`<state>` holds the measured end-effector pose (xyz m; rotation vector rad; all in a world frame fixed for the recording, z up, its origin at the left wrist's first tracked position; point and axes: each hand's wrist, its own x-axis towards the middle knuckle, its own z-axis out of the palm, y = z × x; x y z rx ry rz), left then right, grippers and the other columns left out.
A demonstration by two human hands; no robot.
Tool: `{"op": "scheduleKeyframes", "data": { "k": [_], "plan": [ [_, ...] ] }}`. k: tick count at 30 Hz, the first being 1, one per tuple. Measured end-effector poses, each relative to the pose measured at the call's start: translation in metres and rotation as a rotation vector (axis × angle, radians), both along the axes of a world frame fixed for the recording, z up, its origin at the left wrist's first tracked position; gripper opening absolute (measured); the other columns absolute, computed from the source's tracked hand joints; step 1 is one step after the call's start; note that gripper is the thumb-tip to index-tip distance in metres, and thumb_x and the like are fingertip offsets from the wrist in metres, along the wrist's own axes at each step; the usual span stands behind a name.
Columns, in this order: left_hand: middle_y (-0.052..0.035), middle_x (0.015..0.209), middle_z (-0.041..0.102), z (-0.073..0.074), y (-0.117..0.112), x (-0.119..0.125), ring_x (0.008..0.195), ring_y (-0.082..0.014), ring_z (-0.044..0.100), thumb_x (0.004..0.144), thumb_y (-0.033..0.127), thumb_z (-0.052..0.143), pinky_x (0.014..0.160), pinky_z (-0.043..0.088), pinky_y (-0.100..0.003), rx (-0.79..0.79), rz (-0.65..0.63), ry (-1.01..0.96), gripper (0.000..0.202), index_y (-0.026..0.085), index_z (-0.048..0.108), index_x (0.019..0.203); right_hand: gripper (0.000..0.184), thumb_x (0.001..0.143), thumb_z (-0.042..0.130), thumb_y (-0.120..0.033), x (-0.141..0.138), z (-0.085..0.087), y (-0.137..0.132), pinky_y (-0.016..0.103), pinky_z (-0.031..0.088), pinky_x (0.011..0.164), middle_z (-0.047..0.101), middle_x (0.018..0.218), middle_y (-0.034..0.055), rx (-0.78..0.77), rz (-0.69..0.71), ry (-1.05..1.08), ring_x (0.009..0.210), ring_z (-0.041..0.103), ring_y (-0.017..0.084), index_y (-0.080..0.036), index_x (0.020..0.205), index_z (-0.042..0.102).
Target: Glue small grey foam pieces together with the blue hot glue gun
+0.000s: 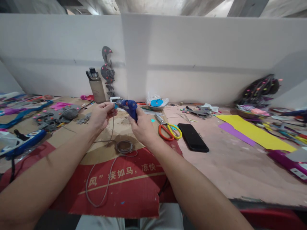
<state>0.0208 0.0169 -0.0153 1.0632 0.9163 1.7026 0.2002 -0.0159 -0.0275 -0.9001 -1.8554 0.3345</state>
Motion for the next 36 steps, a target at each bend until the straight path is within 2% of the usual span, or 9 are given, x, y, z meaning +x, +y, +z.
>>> {"op": "scheduleKeyframes", "data": {
  "k": [13,27,36],
  "plan": [
    [0.0004,0.056,0.057,0.0007,0.0003,-0.0016,0.051,-0.0097,0.057,0.061,0.023,0.072,0.053,0.048,-0.023,0.002,0.015,-0.008,0.016,0.013,0.060,0.065,0.039,0.086,0.048,-0.030,0.0017,-0.0020,0.0012,0.036,0.044,0.080,0.065,0.106,0.0097,0.010,-0.032,-0.003,0.091,0.059,0.023,-0.021,0.123,0.052],
    [0.0013,0.055,0.055,0.0007,-0.0010,0.0004,0.050,-0.0086,0.055,0.060,0.024,0.073,0.053,0.048,-0.023,-0.008,-0.012,0.014,0.018,0.013,0.060,0.066,0.038,0.085,0.048,-0.031,0.0003,-0.0016,0.0006,0.038,0.044,0.081,0.064,0.106,0.0106,0.006,-0.028,-0.005,0.092,0.058,0.023,-0.018,0.121,0.052],
    [0.0005,0.056,0.056,0.0045,-0.0029,-0.0011,0.051,-0.0091,0.056,0.062,0.022,0.071,0.054,0.048,-0.023,-0.003,0.018,0.011,0.016,0.013,0.059,0.064,0.035,0.085,0.047,-0.030,0.0026,0.0001,0.0001,0.036,0.043,0.078,0.064,0.103,0.0105,-0.001,-0.032,-0.032,0.089,0.057,0.023,-0.018,0.118,0.052]
  ]
}}
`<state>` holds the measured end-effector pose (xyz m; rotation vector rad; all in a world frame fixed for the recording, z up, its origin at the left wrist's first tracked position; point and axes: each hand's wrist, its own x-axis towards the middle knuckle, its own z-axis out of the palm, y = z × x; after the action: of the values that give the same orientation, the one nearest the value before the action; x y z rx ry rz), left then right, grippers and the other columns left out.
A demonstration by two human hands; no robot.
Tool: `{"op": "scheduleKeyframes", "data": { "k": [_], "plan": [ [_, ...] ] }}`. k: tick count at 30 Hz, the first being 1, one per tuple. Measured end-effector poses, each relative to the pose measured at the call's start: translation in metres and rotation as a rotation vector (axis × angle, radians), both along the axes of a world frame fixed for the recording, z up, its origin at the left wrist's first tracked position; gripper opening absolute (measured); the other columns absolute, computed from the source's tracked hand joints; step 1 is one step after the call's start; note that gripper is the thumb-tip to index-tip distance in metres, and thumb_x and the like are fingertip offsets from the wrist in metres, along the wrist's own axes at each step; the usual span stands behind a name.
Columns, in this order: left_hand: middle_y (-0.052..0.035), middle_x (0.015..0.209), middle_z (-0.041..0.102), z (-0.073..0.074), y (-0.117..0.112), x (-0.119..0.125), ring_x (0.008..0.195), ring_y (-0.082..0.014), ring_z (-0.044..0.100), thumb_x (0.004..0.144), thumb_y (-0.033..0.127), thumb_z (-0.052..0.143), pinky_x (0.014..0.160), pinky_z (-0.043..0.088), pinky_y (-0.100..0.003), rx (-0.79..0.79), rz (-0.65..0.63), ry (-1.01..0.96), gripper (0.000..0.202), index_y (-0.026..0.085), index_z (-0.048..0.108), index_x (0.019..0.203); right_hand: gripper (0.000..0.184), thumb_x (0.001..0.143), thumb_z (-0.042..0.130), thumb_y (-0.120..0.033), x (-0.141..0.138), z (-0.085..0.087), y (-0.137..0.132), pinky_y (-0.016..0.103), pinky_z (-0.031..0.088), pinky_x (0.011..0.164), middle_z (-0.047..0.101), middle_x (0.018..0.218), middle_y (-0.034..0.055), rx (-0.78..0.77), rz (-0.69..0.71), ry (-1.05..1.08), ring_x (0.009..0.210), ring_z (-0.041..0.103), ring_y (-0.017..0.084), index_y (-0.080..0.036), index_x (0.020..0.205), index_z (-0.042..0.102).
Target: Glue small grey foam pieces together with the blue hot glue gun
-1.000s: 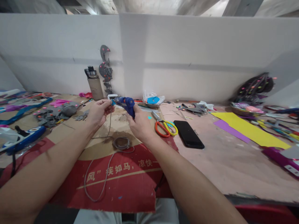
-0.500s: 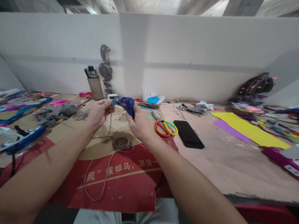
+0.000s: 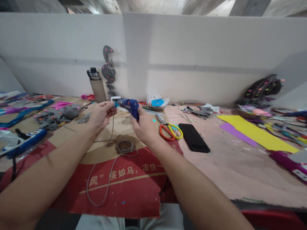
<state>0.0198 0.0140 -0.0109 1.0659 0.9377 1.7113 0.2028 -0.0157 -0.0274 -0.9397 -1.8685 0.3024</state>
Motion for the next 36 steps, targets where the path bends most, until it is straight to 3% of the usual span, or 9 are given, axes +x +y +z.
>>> {"op": "scheduleKeyframes", "data": {
  "k": [13,21,29,36],
  "plan": [
    [0.0010,0.055,0.055,-0.004,0.002,0.001,0.051,-0.0093,0.055,0.061,0.024,0.073,0.054,0.048,-0.024,0.000,-0.027,0.005,0.017,0.014,0.060,0.065,0.039,0.085,0.047,-0.032,-0.002,-0.001,-0.001,0.037,0.043,0.081,0.064,0.108,0.0103,-0.004,0.005,0.030,0.092,0.058,0.023,-0.020,0.122,0.052],
    [0.0007,0.056,0.055,-0.001,0.001,-0.002,0.051,-0.0092,0.056,0.061,0.024,0.073,0.053,0.048,-0.022,0.019,-0.023,0.009,0.017,0.013,0.059,0.065,0.037,0.085,0.047,-0.032,-0.001,0.001,-0.002,0.035,0.043,0.076,0.065,0.099,0.0103,-0.013,-0.006,0.006,0.085,0.057,0.022,-0.017,0.119,0.052],
    [0.0010,0.053,0.054,0.002,-0.001,-0.001,0.051,-0.0084,0.054,0.062,0.023,0.071,0.052,0.046,-0.021,0.037,-0.013,0.003,0.014,0.014,0.059,0.062,0.040,0.085,0.047,-0.032,0.000,-0.001,0.000,0.036,0.043,0.080,0.064,0.106,0.0097,-0.012,-0.005,0.017,0.090,0.058,0.023,-0.021,0.123,0.051],
    [0.0009,0.055,0.056,0.005,-0.001,-0.004,0.051,-0.0078,0.054,0.062,0.023,0.069,0.053,0.047,-0.020,0.033,0.025,-0.024,0.015,0.014,0.057,0.064,0.033,0.081,0.051,-0.031,0.001,-0.006,0.011,0.036,0.046,0.073,0.066,0.095,0.0078,-0.064,-0.036,0.085,0.077,0.059,0.020,-0.020,0.111,0.053]
  ]
}}
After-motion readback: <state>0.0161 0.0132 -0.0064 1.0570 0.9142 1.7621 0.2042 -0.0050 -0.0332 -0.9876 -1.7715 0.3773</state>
